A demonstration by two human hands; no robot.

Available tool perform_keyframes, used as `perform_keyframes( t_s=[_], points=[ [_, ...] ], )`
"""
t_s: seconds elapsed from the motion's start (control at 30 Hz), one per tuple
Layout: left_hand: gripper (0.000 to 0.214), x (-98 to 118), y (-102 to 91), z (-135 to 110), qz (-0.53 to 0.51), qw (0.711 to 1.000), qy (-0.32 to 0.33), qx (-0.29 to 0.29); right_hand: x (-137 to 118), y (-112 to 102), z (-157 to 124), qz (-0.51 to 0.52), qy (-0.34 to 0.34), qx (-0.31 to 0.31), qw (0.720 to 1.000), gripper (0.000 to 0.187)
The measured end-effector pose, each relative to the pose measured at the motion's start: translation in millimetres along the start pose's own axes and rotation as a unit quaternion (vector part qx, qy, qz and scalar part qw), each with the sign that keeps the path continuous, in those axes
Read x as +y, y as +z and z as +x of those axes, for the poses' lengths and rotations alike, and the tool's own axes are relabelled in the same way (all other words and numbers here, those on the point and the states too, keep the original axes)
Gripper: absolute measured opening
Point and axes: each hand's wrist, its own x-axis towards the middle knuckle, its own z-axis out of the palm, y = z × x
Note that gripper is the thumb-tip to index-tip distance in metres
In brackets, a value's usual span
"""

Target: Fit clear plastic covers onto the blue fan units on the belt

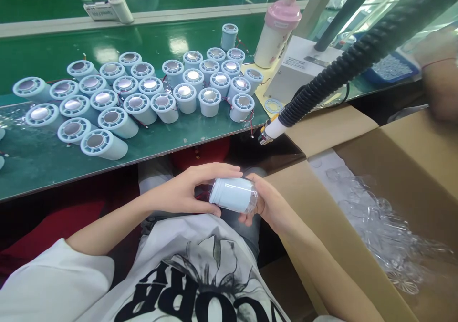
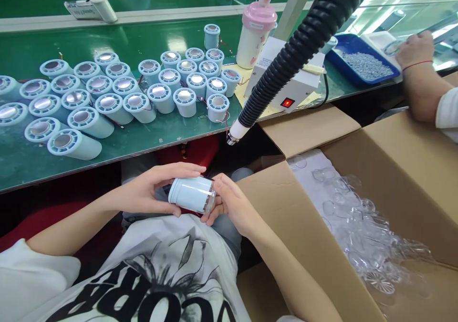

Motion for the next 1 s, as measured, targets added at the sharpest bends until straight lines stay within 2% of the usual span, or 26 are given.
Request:
perform_keyframes(
  t_s=[0.13,0.37,0.5,0.63,0.7,0.77,0.8,0.83,0.9,0.93,0.97,1.0],
  points=[
    [0.075,-1.9,0.4,0.5,-0.008,1.0,0.01,-0.002,-0.7,3.9,2.2,0.017,0.022,-0.001,1.0,0.06],
    [0.077,-4.8,-0.2,-2.0,-0.023,1.0,0.007,-0.001,0.6,3.9,5.2,0.061,0.104,-0.054,0.991,0.063],
    [0.075,-5.4,-0.8,-1.1,0.007,1.0,0.02,0.001,-0.8,4.5,6.2,0.082,0.154,-0.062,0.983,0.075],
    [0.066,-1.3,1.8,-0.5,0.021,1.0,0.018,0.011,4.0,0.7,5.9,0.036,0.146,-0.107,0.983,0.083],
    [0.062,2.6,4.3,-1.6,-0.009,1.0,-0.016,0.019,8.7,-4.0,4.4,-0.035,0.079,-0.113,0.99,0.085],
    [0.059,6.4,6.9,-3.2,-0.055,0.996,-0.069,0.026,12.5,-9.6,1.9,-0.135,-0.065,-0.064,0.987,0.079],
    [0.058,8.0,8.1,-3.9,-0.078,0.992,-0.096,0.03,13.5,-12.3,0.6,-0.195,-0.159,-0.03,0.967,0.074],
    [0.058,9.1,9.1,-4.4,-0.098,0.988,-0.118,0.033,14.0,-14.7,-0.8,-0.26,-0.254,-0.005,0.931,0.07],
    [0.056,10.0,10.4,-4.6,-0.13,0.98,-0.15,0.035,13.6,-18.2,-3.1,-0.382,-0.406,0.001,0.83,0.066],
    [0.057,9.8,10.6,-4.4,-0.142,0.976,-0.159,0.032,13.0,-19.0,-4.1,-0.422,-0.444,-0.008,0.791,0.063],
    [0.058,9.2,10.5,-4.1,-0.15,0.975,-0.163,0.027,12.5,-19.2,-5.0,-0.44,-0.453,-0.014,0.776,0.06],
    [0.061,8.5,10.1,-3.7,-0.15,0.975,-0.159,0.023,12.1,-18.9,-5.8,-0.432,-0.437,-0.016,0.789,0.058]
  ],
)
